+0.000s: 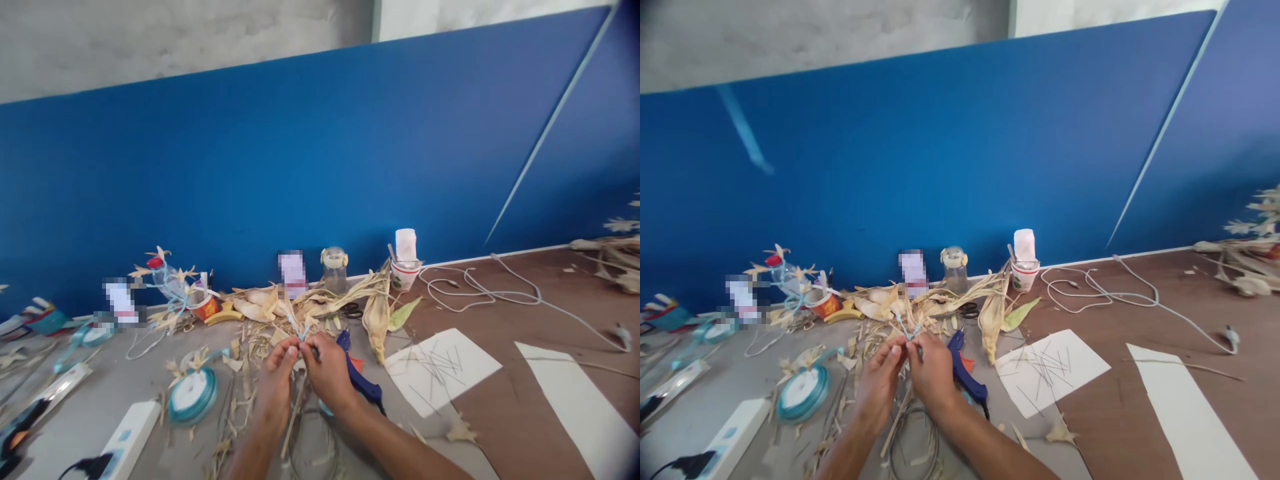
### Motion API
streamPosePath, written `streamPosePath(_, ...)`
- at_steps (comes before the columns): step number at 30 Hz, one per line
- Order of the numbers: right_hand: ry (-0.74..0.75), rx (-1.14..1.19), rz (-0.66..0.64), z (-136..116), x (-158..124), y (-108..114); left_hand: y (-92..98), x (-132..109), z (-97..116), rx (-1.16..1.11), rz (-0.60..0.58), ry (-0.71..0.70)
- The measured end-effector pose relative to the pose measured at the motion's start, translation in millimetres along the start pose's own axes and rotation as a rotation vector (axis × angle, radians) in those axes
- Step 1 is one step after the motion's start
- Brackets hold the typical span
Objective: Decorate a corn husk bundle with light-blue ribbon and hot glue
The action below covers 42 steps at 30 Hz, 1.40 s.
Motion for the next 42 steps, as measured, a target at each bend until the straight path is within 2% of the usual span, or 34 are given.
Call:
streamPosePath(4,0.077,-0.116,-0.047,-5.7,-11.7,-12.4,2.8,-1.2,-0.1,0.042,0.015,0.013)
streamPosePath(6,0.023,-0.037,-0.079,-2.4,-12.9,-19.6,-0.9,-0.5,-1.4,-0.039,-0.005,0.044)
streamPosePath(8,-0.109,0.173,-0.153,8.1,-11.4,-30.1,-3.7,-0.1,-5.0,-0.173,-0.006,0.101)
streamPosePath(11,-0.397,0.629,-0.364,28.3,-13.7,-56.6,-5.7,-2.0,-11.7,-0.343,0.004,0.217)
streamPosePath(13,-0.531,0.859,-0.525,30.5,-19.7,-70.4,-8.1,-4.8,-11.5,-0.395,-0.018,0.272)
streamPosePath(15,-0.591,0.961,-0.684,24.8,-26.4,-76.0,-15.3,-8.8,-7.7,-0.424,-0.091,0.310)
streamPosePath(17,-0.621,0.962,-0.834,17.5,-34.5,-78.2,-20.9,-9.4,0.2,-0.437,-0.152,0.277)
streamPosePath(19,-0.635,0.934,-0.901,13.6,-39.3,-78.5,-24.7,-8.5,3.7,-0.434,-0.191,0.249)
streamPosePath(21,-0.611,0.912,-0.830,14.5,-34.6,-75.7,-24.3,-5.9,0.8,-0.420,-0.183,0.242)
streamPosePath(23,-0.523,0.851,-0.644,17.9,-21.9,-66.2,-19.8,-2.2,-3.7,-0.397,-0.133,0.226)
streamPosePath(26,-0.324,0.576,-0.333,18.3,-5.5,-41.3,-12.8,1.0,-3.1,-0.347,-0.061,0.141)
streamPosePath(28,-0.224,0.355,-0.196,14.8,-1.8,-27.0,-13.1,-0.7,0.3,-0.318,-0.061,0.083)
streamPosePath(31,-0.127,0.113,-0.105,8.6,-3.6,-17.7,-9.3,-2.7,2.7,-0.220,-0.031,0.018)
streamPosePath(34,-0.112,0.075,-0.096,7.5,-6.9,-21.6,4.0,-0.5,-3.3,-0.171,0.078,0.034)
streamPosePath(36,-0.210,0.233,-0.179,15.1,-7.7,-32.0,1.8,0.5,-11.7,-0.260,0.047,0.123)
streamPosePath(37,-0.298,0.358,-0.263,20.9,-9.2,-40.9,-2.4,-0.8,-16.5,-0.312,0.003,0.193)
streamPosePath(38,-0.398,0.492,-0.382,25.3,-13.0,-52.5,-7.1,-2.5,-18.1,-0.360,-0.052,0.244)
streamPosePath(40,-0.577,0.733,-0.669,24.3,-28.1,-75.1,-13.9,-4.7,-11.8,-0.432,-0.148,0.253)
streamPosePath(42,-0.665,0.878,-0.905,14.0,-44.0,-86.3,-19.8,-7.3,-2.0,-0.464,-0.233,0.219)
Point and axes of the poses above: each hand's wrist, its own x-axis towards the middle knuckle, its own y-axis out of the back of the hand, z = x × y, the point moved 10 cm from there along x, towards the middle knuckle, and after that the axes turned 13 degrees about -y, right-handed, at the moved point
